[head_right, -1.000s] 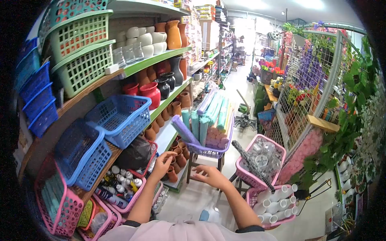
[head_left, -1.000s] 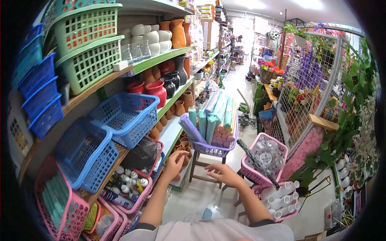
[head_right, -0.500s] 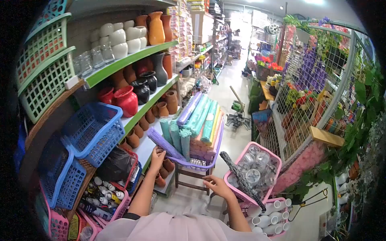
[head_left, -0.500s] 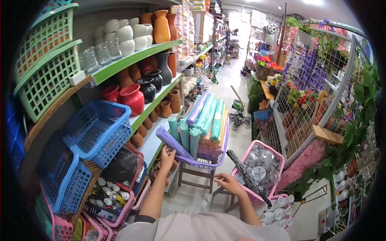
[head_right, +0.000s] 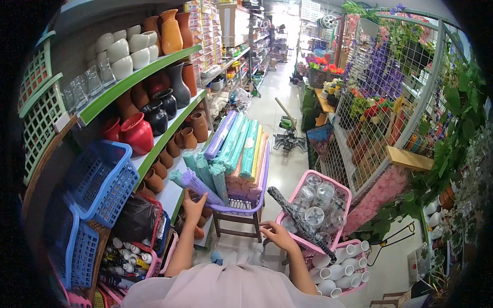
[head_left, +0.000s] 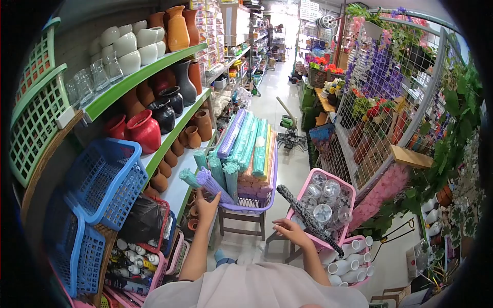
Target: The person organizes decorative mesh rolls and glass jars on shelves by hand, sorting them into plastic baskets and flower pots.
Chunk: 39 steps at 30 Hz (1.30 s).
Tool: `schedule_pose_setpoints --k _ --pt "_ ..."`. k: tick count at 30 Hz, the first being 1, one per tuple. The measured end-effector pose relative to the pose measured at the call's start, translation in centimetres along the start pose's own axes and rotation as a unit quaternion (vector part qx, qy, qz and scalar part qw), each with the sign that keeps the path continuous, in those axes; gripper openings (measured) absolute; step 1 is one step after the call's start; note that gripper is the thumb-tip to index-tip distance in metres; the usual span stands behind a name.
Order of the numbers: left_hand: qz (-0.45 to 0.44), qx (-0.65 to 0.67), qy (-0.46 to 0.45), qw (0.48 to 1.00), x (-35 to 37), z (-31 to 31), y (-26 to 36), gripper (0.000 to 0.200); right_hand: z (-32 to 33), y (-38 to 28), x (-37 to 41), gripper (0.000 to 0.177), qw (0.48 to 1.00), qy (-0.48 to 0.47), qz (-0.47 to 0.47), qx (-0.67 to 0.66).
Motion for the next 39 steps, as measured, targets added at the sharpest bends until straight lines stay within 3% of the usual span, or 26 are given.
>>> schedule_pose_setpoints --k 3,8,10,12,16,18,22,24,28,30,31,34,36,39 --pt "-0.048 -0.111 0.016 0.993 0.3 -0.2 1.9 0.047 0.0 -0.7 -0.5 0.033 1.000 0.010 -0.012 0.000" --pt "-0.125 -0.102 0.006 0.987 0.7 -1.4 6.6 0.045 0.2 -2.3 -1.7 0.036 0.999 0.018 0.012 0.028" --pt "-0.118 -0.005 -0.014 0.993 0.8 -2.5 9.0 0.043 -0.3 -3.1 -2.5 0.041 0.996 0.055 0.055 0.051" --pt "-0.163 0.027 -0.062 0.984 0.7 -3.8 10.4 0.041 -0.9 -4.3 -3.4 0.058 0.983 0.112 0.108 0.097" --pt "-0.186 0.050 -0.172 0.966 1.2 -6.1 12.3 0.040 -2.8 -7.3 -5.7 0.060 0.970 0.169 0.165 0.053" --pt "-0.183 0.048 -0.202 0.961 1.6 -6.7 12.1 0.041 -2.9 -7.4 -7.0 0.058 0.965 0.182 0.185 0.035" --pt "-0.161 0.060 -0.256 0.951 1.4 -6.6 9.6 0.044 -2.6 -5.4 -9.5 0.049 0.974 0.180 0.128 0.044" --pt "-0.058 0.169 -0.303 0.936 1.4 -6.3 8.3 0.045 -2.5 -3.7 -10.6 0.047 0.974 0.186 0.119 0.052" --pt "-0.066 0.163 -0.268 0.947 1.2 -5.8 6.2 0.042 -2.9 -0.6 -12.2 0.041 0.949 0.236 0.155 0.143" --pt "-0.016 0.146 -0.112 0.983 1.2 -5.6 3.8 0.042 -2.7 1.6 -13.2 0.037 0.938 0.257 0.152 0.177" --pt "-0.001 0.130 -0.079 0.988 1.1 -5.4 2.9 0.040 -2.5 2.7 -13.6 0.039 0.939 0.271 0.143 0.157" --pt "0.024 0.022 -0.059 0.998 0.5 -5.2 1.0 0.043 -2.3 1.9 -13.0 0.047 0.942 0.292 0.106 0.124" --pt "-0.006 -0.011 -0.070 0.997 0.1 -5.4 0.3 0.048 -2.5 1.3 -12.2 0.052 0.943 0.306 0.075 0.109" --pt "-0.042 -0.075 -0.074 0.994 -0.2 -6.3 0.1 0.064 -2.4 1.5 -11.4 0.057 0.927 0.341 0.119 0.097"
Point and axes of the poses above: each hand's wrist, its own x-axis away from the middle knuckle, its own z-axis out of the back of the hand, y = z × x, the point moved 1 cm from there along -x, towards the middle knuckle, and after that the axes turned 2 degrees about -y, right-handed, at the moved point
